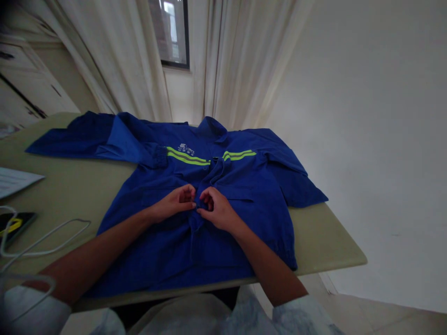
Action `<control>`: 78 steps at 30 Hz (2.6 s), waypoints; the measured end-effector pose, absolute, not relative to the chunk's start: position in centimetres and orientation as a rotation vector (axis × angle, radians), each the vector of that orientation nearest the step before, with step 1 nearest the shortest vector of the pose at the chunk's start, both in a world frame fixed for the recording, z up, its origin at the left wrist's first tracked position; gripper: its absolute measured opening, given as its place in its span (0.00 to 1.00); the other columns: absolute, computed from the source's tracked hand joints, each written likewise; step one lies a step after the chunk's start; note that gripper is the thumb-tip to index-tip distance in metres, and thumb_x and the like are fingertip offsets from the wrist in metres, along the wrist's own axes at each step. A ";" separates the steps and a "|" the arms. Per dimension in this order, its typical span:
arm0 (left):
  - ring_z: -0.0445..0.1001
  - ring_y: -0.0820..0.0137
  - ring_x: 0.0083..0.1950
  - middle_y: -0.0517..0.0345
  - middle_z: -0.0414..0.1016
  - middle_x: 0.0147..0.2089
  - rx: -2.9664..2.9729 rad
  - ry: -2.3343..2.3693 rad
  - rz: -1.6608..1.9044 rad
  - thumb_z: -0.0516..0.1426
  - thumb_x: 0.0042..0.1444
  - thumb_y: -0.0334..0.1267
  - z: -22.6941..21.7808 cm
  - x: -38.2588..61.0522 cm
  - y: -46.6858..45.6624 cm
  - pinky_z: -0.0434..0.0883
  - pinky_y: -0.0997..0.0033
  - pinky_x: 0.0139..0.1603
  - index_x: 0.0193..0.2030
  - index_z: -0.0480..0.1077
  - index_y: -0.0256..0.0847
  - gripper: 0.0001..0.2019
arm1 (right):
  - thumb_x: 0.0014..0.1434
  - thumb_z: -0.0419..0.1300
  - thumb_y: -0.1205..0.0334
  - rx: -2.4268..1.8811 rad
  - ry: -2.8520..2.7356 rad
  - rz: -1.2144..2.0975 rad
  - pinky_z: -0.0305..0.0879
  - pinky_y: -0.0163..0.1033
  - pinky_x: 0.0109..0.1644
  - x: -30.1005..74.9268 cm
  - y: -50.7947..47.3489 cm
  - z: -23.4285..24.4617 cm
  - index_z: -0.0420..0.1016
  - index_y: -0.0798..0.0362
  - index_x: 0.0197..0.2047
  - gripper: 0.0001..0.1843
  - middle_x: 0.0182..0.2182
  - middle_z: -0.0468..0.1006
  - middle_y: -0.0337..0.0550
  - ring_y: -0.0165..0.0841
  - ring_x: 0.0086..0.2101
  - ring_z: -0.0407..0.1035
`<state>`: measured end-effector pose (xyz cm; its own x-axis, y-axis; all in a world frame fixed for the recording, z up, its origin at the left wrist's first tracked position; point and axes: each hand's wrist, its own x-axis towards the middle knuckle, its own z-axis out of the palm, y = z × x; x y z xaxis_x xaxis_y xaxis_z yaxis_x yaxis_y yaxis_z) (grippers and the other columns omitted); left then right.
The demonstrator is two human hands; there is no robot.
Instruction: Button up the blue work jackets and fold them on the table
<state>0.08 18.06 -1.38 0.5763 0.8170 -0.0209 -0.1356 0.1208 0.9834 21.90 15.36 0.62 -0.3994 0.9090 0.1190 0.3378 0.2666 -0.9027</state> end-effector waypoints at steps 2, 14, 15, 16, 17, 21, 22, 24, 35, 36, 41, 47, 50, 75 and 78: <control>0.71 0.74 0.38 0.64 0.69 0.38 1.300 0.685 0.789 0.72 0.52 0.43 -1.5 0.1 18.1 0.68 0.73 0.41 0.42 0.65 0.41 0.20 | 0.54 0.69 0.65 -1.134 -1.892 1.076 0.61 0.34 0.34 21.9 15.2 0.7 0.71 0.50 0.47 0.18 0.36 0.69 0.34 0.27 0.30 0.61; 0.66 0.48 0.73 0.30 0.69 0.70 2.444 1.262 0.769 0.53 0.64 0.34 -2.9 1.4 15.3 0.63 0.44 0.72 0.70 0.62 0.31 0.27 | 0.64 0.60 0.66 -1.232 -1.918 0.948 0.65 0.35 0.40 23.8 18.0 0.6 0.77 0.52 0.49 0.11 0.37 0.78 0.39 0.30 0.34 0.70; 0.63 0.47 0.75 0.28 0.65 0.72 2.513 1.250 0.687 0.52 0.64 0.34 -3.2 1.6 14.7 0.61 0.44 0.74 0.73 0.58 0.27 0.30 | 0.66 0.60 0.63 -1.284 -1.949 0.901 0.66 0.35 0.40 23.6 18.0 1.0 0.77 0.52 0.48 0.09 0.36 0.79 0.39 0.31 0.34 0.71; 0.61 0.47 0.77 0.27 0.63 0.74 2.574 1.228 0.612 0.52 0.65 0.33 -3.3 1.7 14.0 0.60 0.45 0.74 0.74 0.55 0.26 0.32 | 0.68 0.59 0.61 -1.343 -1.990 0.846 0.66 0.36 0.40 23.3 17.9 1.4 0.78 0.51 0.48 0.08 0.35 0.80 0.39 0.31 0.34 0.73; 0.60 0.47 0.78 0.28 0.62 0.75 2.629 1.202 0.548 0.51 0.65 0.33 -3.4 1.9 13.3 0.59 0.45 0.75 0.75 0.54 0.26 0.33 | 0.70 0.59 0.57 -1.418 -2.035 0.770 0.66 0.36 0.40 22.9 17.8 1.9 0.78 0.51 0.46 0.09 0.33 0.80 0.40 0.32 0.33 0.73; 0.60 0.46 0.77 0.33 0.63 0.75 2.773 1.096 0.418 0.52 0.64 0.32 -2.0 2.1 11.8 0.59 0.44 0.74 0.75 0.57 0.31 0.32 | 0.65 0.64 0.39 -1.809 -2.179 0.422 0.67 0.41 0.41 21.1 18.0 3.2 0.79 0.50 0.39 0.21 0.33 0.82 0.49 0.40 0.36 0.77; 0.64 0.46 0.75 0.33 0.66 0.73 2.773 1.075 0.381 0.52 0.63 0.31 -1.2 2.0 12.1 0.63 0.45 0.71 0.73 0.60 0.33 0.30 | 0.62 0.66 0.38 -1.879 -2.197 0.388 0.68 0.43 0.42 20.8 18.2 3.1 0.79 0.50 0.38 0.22 0.36 0.82 0.53 0.42 0.38 0.77; 0.76 0.48 0.64 0.36 0.76 0.64 2.703 1.071 0.287 0.52 0.63 0.29 0.3 2.0 13.6 0.71 0.50 0.61 0.67 0.67 0.37 0.25 | 0.59 0.70 0.40 -1.945 -2.200 0.402 0.69 0.44 0.43 20.6 18.7 2.7 0.80 0.51 0.39 0.21 0.40 0.83 0.56 0.45 0.41 0.78; 0.71 0.53 0.58 0.45 0.76 0.59 2.603 1.186 0.588 0.59 0.67 0.42 -0.7 2.7 21.1 0.68 0.53 0.57 0.58 0.76 0.42 0.15 | 0.58 0.60 0.66 -1.606 -1.948 0.829 0.59 0.33 0.31 24.2 20.4 1.1 0.74 0.52 0.29 0.06 0.21 0.76 0.36 0.31 0.26 0.71; 0.71 0.54 0.58 0.46 0.76 0.59 2.596 1.174 0.598 0.58 0.68 0.42 -1.1 2.7 21.1 0.68 0.53 0.57 0.58 0.76 0.42 0.15 | 0.58 0.60 0.66 -1.577 -1.930 0.845 0.58 0.33 0.31 24.3 20.4 1.0 0.73 0.51 0.28 0.07 0.20 0.75 0.35 0.30 0.26 0.70; 0.70 0.57 0.53 0.49 0.77 0.55 2.658 1.025 0.561 0.57 0.70 0.44 -1.4 2.3 20.8 0.66 0.57 0.52 0.55 0.77 0.44 0.13 | 0.57 0.62 0.66 -1.568 -1.935 0.834 0.59 0.34 0.31 24.3 20.2 0.9 0.75 0.52 0.29 0.04 0.22 0.77 0.37 0.31 0.26 0.70; 0.71 0.60 0.48 0.50 0.77 0.50 2.726 0.885 0.498 0.53 0.71 0.34 -1.3 2.5 20.9 0.66 0.59 0.50 0.53 0.77 0.43 0.12 | 0.59 0.62 0.65 -1.518 -1.921 1.003 0.61 0.33 0.30 24.9 20.2 1.1 0.77 0.52 0.32 0.04 0.23 0.79 0.37 0.30 0.25 0.72; 0.70 0.60 0.48 0.50 0.76 0.48 2.734 0.911 0.507 0.54 0.72 0.36 -1.6 2.7 21.0 0.67 0.60 0.51 0.52 0.77 0.41 0.11 | 0.60 0.61 0.64 -1.496 -1.882 1.036 0.61 0.33 0.29 24.8 20.2 1.1 0.76 0.52 0.32 0.04 0.22 0.77 0.36 0.30 0.24 0.71; 0.78 0.63 0.49 0.55 0.81 0.49 2.599 0.873 0.748 0.57 0.71 0.37 -2.1 2.3 20.6 0.73 0.62 0.53 0.53 0.70 0.44 0.06 | 0.56 0.66 0.62 -1.371 -1.858 1.083 0.57 0.32 0.27 24.4 20.3 -0.5 0.76 0.53 0.34 0.05 0.23 0.75 0.35 0.27 0.24 0.65; 0.79 0.64 0.49 0.55 0.81 0.48 2.475 0.912 0.766 0.59 0.69 0.35 -2.3 2.3 20.7 0.75 0.63 0.52 0.53 0.71 0.44 0.08 | 0.57 0.66 0.62 -1.361 -1.869 1.085 0.57 0.32 0.27 24.4 20.3 -0.4 0.76 0.53 0.35 0.05 0.23 0.74 0.34 0.27 0.23 0.65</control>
